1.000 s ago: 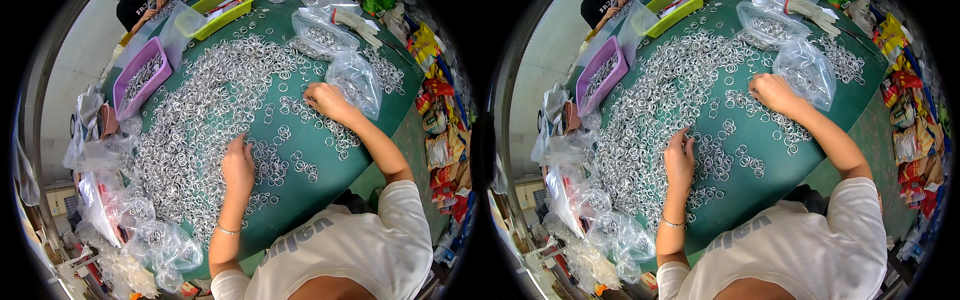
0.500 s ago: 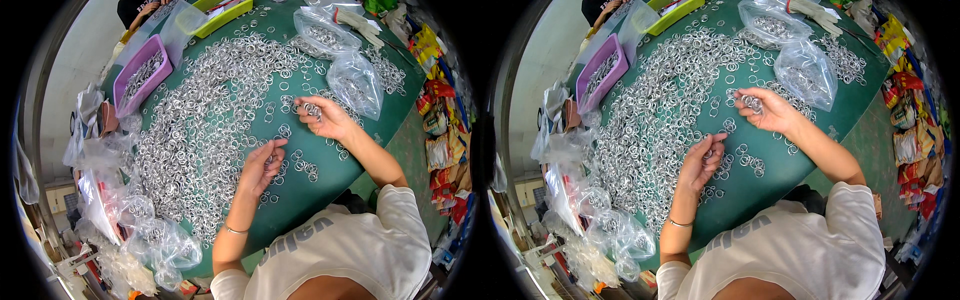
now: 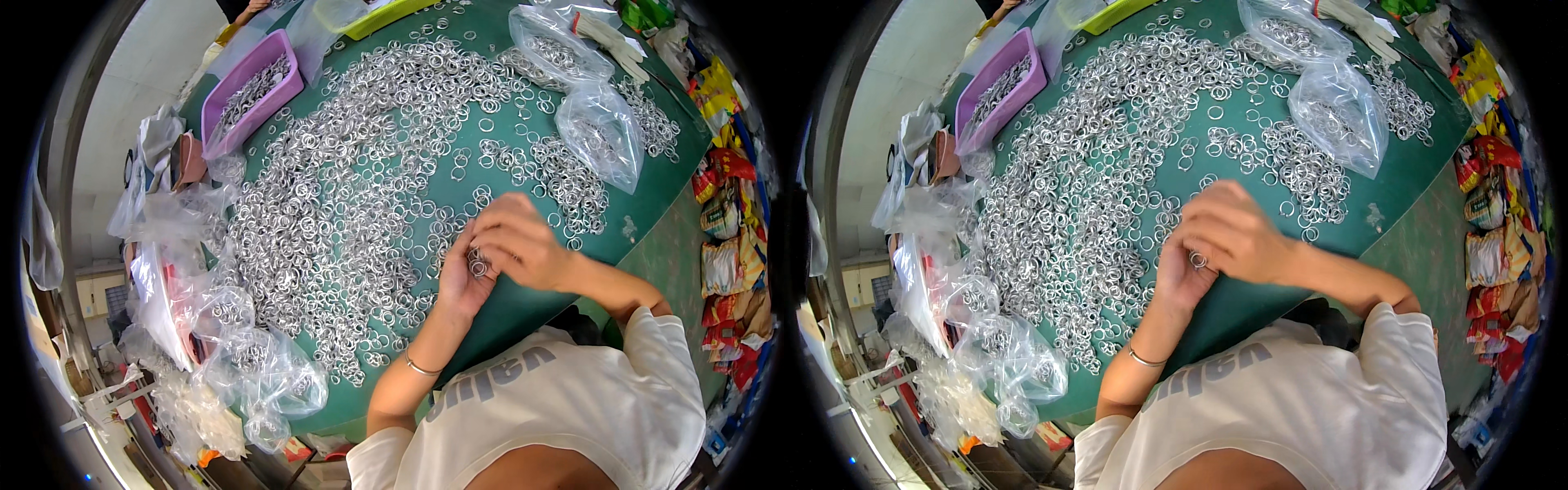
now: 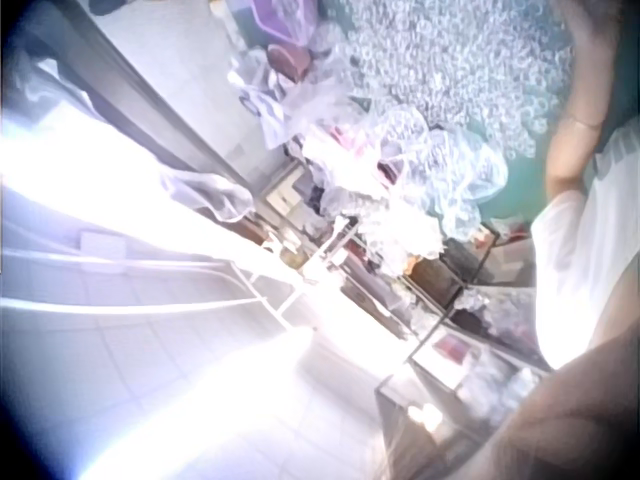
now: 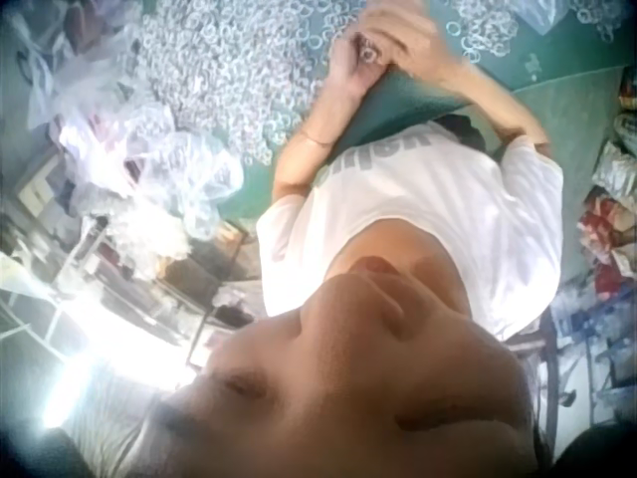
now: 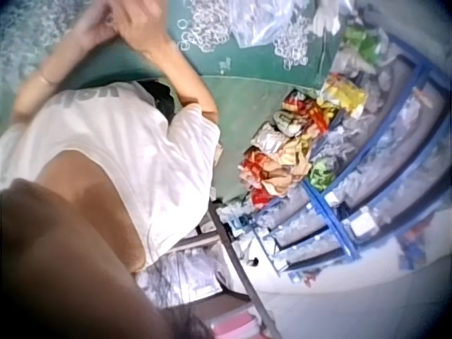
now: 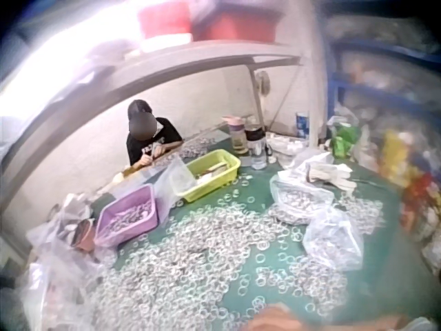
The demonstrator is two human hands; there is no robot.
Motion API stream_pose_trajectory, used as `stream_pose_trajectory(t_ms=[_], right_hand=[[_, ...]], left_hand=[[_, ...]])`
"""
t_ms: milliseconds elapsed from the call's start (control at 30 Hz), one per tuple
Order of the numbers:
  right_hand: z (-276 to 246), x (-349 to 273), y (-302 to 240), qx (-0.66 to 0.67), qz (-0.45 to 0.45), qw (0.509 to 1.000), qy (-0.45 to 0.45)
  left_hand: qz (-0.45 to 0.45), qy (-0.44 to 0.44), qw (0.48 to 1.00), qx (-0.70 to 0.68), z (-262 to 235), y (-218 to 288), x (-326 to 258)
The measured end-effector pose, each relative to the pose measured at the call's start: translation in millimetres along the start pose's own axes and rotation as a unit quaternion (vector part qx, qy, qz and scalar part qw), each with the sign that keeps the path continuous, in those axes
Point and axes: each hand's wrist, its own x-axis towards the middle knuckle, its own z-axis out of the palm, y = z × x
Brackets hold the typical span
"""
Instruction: The person gathers and sorts small silver metal rings by hand on a green workbench, moving them between piles and into their hands.
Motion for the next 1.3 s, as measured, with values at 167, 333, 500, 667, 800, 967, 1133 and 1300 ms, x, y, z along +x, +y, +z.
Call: stream_pose_trajectory(t_ms=[167,333,500,667,800,967,1133,1300], right_hand=[[12.9,39.3,50.5,-0.029,0.1,0.992,-0.067],[67.3,57.8,88.4,-0.127,0.013,0.988,-0.089],[45.5,51.7,84.4,-0.176,0.027,0.968,-0.174],[9.3,47.6,78.2,0.14,0.279,0.933,-0.18],[-0.5,40.9,79.3,0.356,0.401,0.836,-0.119],[-0.5,33.6,78.1,0.411,0.434,0.795,-0.107],[-0.8,28.5,77.0,0.266,0.351,0.89,-0.121],[-2.3,27.1,72.2,0.168,0.324,0.924,-0.112]], left_hand=[[-0.064,-0.114,0.991,-0.006,-19.7,4.5,-10.1],[0.038,0.017,0.99,0.136,4.2,12.7,-23.4],[0.007,-0.102,0.992,0.076,-31.9,25.4,-28.1],[0.029,-0.059,0.994,0.088,-30.5,18.6,-36.5],[0.011,-0.054,0.998,-0.041,-23.0,19.8,-34.3],[0.04,-0.082,0.996,-0.022,-30.1,17.8,-32.8],[0.042,-0.064,0.997,-0.015,-32.1,18.1,-32.3],[0.056,-0.053,0.997,0.014,-32.0,16.5,-30.3]])
